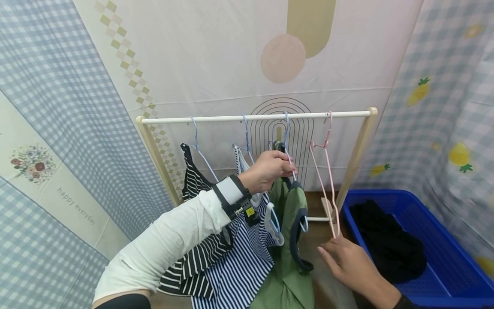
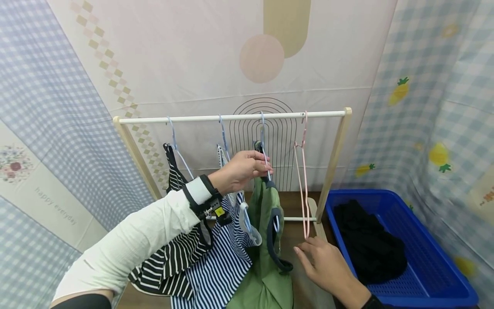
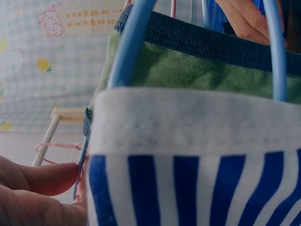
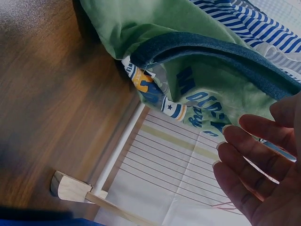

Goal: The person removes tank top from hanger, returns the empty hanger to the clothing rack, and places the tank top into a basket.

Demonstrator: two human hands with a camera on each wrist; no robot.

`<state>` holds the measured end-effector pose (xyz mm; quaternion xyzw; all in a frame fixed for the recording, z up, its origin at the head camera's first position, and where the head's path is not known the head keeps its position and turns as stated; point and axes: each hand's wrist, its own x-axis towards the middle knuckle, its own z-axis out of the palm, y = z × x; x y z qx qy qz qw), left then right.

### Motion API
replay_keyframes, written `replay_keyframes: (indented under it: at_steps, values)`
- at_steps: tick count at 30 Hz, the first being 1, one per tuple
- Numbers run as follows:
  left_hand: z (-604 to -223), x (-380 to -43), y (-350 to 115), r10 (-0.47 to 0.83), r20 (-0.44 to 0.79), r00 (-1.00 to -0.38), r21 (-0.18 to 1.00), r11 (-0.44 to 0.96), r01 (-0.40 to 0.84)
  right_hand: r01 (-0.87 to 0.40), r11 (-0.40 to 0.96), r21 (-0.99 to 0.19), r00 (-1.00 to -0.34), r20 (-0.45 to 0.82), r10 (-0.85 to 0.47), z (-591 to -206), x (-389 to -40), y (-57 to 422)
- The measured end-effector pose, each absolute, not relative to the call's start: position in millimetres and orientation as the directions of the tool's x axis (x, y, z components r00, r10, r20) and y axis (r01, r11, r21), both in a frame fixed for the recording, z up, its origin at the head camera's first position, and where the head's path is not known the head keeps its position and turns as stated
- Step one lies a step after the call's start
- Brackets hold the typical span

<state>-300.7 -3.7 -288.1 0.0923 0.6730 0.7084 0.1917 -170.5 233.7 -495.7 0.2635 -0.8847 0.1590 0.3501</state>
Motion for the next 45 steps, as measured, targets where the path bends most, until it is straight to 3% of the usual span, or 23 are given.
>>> replay_keyframes:
  at_steps: [11, 32, 39, 45]
  values:
    - [-282.4, -299.7, -4.1, 0.392, -0.121, -0.912, 0.991, -0.010, -0.136, -0.553, 0.826, -0.109, -0.655, 0.669, -0.350, -491.8, -171.3, 232.5]
    - [-251.1, -290.6, -5.0, 0.409, -0.031, -0.912, 0.996, -0.067, -0.064, -0.571, 0.807, -0.153, -0.632, 0.709, -0.312, -489.6, -170.5, 245.5]
    - [-250.1, -269.1, -6.9, 0.391, 0.011, -0.920, 0.994, -0.105, -0.033, -0.521, 0.831, -0.197, -0.684, 0.678, -0.269, -491.3, -165.7, 251.1]
    - [-257.2, -244.3, -8.0, 0.409, 0.062, -0.910, 0.991, -0.136, 0.006, -0.546, 0.812, -0.207, -0.659, 0.705, -0.263, -493.7, -167.1, 251.7]
